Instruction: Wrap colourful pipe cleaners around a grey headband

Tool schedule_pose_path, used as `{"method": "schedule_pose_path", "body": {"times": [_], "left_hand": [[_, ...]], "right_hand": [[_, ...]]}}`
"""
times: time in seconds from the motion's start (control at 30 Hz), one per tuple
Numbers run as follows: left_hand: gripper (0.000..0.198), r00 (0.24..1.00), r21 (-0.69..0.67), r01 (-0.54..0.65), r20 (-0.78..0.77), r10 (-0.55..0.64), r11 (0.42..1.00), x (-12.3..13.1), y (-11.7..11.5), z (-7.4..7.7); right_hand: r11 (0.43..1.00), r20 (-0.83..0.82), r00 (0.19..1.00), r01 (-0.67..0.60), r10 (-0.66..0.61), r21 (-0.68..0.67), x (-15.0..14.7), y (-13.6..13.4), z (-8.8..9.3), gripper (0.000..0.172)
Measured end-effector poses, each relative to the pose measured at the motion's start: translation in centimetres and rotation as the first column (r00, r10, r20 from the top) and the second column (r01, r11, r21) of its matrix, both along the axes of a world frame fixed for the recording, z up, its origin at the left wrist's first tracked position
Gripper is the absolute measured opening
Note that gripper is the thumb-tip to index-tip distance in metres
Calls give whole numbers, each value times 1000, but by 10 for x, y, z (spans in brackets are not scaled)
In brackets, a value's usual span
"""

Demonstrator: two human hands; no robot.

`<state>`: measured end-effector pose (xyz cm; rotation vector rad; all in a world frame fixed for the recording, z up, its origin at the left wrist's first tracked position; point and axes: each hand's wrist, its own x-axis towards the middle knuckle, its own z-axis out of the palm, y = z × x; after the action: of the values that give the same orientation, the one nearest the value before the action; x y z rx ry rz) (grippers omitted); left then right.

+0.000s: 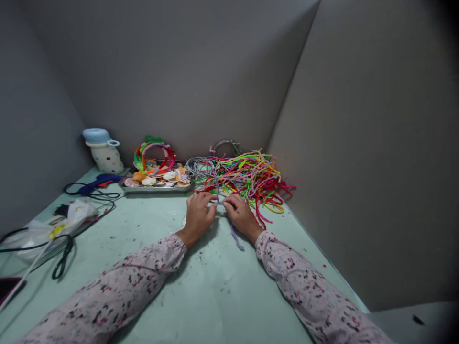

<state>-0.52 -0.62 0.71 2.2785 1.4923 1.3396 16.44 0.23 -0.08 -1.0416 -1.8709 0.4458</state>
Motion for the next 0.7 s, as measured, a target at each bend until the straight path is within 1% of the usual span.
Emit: {"method": "schedule_pose_path", "body": {"times": [0.1, 0.33, 0.47, 0.6, 0.7], "left_hand": [[16, 1000, -36, 28, 8, -28, 999, 0, 2, -2], [15, 996, -105, 57, 69, -50, 993, -2, 5, -5], [14, 985, -131, 87, 161, -65, 988, -1, 6, -5], [14, 956, -157, 135, 282, -87, 978, -2, 8, -5], [13, 944, -161, 161, 314, -104, 974, -2, 10, -5]], "right_hand": [[1000, -9, 1000, -7, 7, 6, 0, -1, 1, 17], [1000, -32, 999, -9, 9, 19, 0, 0, 1, 16], [1000, -53, 998, -20, 21, 20, -1, -1, 1, 16], [1000, -60, 998, -24, 24, 5, -1, -1, 2, 17], [1000, -63, 998, -24, 24, 8, -1, 0, 1, 18]]}}
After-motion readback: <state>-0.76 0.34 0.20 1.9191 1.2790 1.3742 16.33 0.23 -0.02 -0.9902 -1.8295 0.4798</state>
